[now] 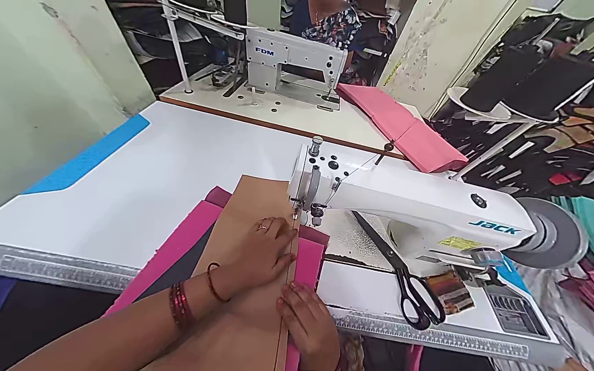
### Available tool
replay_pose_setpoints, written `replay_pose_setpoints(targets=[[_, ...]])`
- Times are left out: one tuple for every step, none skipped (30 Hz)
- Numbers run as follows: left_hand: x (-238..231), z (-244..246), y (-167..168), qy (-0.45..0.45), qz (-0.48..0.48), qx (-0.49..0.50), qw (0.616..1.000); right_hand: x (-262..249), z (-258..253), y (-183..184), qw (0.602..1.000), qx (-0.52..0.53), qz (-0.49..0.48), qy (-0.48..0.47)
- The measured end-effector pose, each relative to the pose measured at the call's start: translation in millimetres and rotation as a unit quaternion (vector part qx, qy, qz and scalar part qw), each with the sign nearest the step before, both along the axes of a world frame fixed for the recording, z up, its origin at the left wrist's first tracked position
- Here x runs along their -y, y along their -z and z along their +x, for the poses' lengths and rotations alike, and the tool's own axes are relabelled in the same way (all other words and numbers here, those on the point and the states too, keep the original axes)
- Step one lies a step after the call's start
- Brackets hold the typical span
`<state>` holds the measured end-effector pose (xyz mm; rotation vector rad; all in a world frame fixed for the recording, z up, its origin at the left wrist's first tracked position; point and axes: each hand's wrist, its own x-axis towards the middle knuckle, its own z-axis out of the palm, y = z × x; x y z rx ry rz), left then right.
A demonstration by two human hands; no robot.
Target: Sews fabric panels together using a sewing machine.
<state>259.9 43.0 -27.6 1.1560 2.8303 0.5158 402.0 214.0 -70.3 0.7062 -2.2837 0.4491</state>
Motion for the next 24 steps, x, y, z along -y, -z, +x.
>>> replay_pose_setpoints(targets=[[-1, -4, -3, -0.007, 0.003, 0.01, 1.0, -1, -4, -2, 1.0, 0.005, 0.0, 0.005], [-3, -8, -5, -0.014, 0.015, 0.019, 1.0, -2, -7, -3, 1.0, 0.01, 0.0, 0.01], [-4, -11, -8, -0.023, 0.024, 0.03, 0.999, -3, -10, -4, 1.0, 0.015, 0.001, 0.017], [-6, -14, -10, -0.037, 0.029, 0.044, 0.998, -4, -14, -4, 1.0, 0.018, 0.001, 0.022], [-7, -17, -12, -0.053, 0.035, 0.053, 0.997, -5, -18, -5, 0.999, 0.019, -0.002, 0.026], [-9, -20, -13, -0.064, 0.04, 0.059, 0.995, -5, -23, -5, 0.999, 0.018, -0.005, 0.031], [-10, -25, -12, -0.071, 0.049, 0.053, 0.995, -6, -27, -6, 0.999, 0.017, -0.009, 0.034], [-12, -29, -11, -0.076, 0.054, 0.05, 0.994, -7, -31, -6, 0.999, 0.019, -0.012, 0.036], [-13, -33, -11, -0.078, 0.055, 0.049, 0.994, -7, -35, -7, 0.999, 0.023, -0.015, 0.036], [-13, -38, -11, -0.077, 0.053, 0.045, 0.995, -8, -39, -9, 0.999, 0.027, -0.019, 0.034], [-14, -42, -11, -0.073, 0.052, 0.043, 0.995, -8, -42, -10, 0.999, 0.031, -0.02, 0.035], [-14, -47, -12, -0.071, 0.046, 0.048, 0.995, -8, -45, -12, 0.998, 0.037, -0.021, 0.036], [-14, -51, -13, -0.07, 0.037, 0.057, 0.995, -8, -48, -13, 0.998, 0.041, -0.021, 0.038], [-14, -54, -13, -0.067, 0.032, 0.057, 0.996, -7, -51, -13, 0.998, 0.044, -0.021, 0.039], [-14, -57, -13, -0.062, 0.031, 0.047, 0.997, -7, -53, -14, 0.998, 0.045, -0.024, 0.04], [-14, -60, -12, -0.056, 0.027, 0.04, 0.997, -7, -56, -14, 0.998, 0.046, -0.028, 0.04], [-13, -63, -12, -0.049, 0.018, 0.038, 0.998, -6, -59, -15, 0.998, 0.047, -0.032, 0.042], [-14, -66, -13, -0.047, 0.004, 0.045, 0.998, -5, -61, -15, 0.997, 0.047, -0.035, 0.044], [-14, -69, -15, -0.047, -0.016, 0.06, 0.997, -4, -63, -15, 0.997, 0.048, -0.037, 0.048], [-15, -72, -17, -0.049, -0.032, 0.075, 0.995, -3, -64, -16, 0.997, 0.049, -0.036, 0.053], [-14, -74, -16, -0.051, -0.034, 0.082, 0.995, -2, -64, -16, 0.997, 0.05, -0.033, 0.056], [-13, -73, -15, -0.047, -0.019, 0.076, 0.996, -1, -63, -16, 0.997, 0.049, -0.026, 0.06], [-9, -72, -15, -0.033, 0.002, 0.064, 0.997, -1, -60, -15, 0.997, 0.045, -0.015, 0.062], [-4, -68, -15, -0.006, 0.021, 0.052, 0.998, -2, -56, -13, 0.997, 0.042, -0.003, 0.061]])
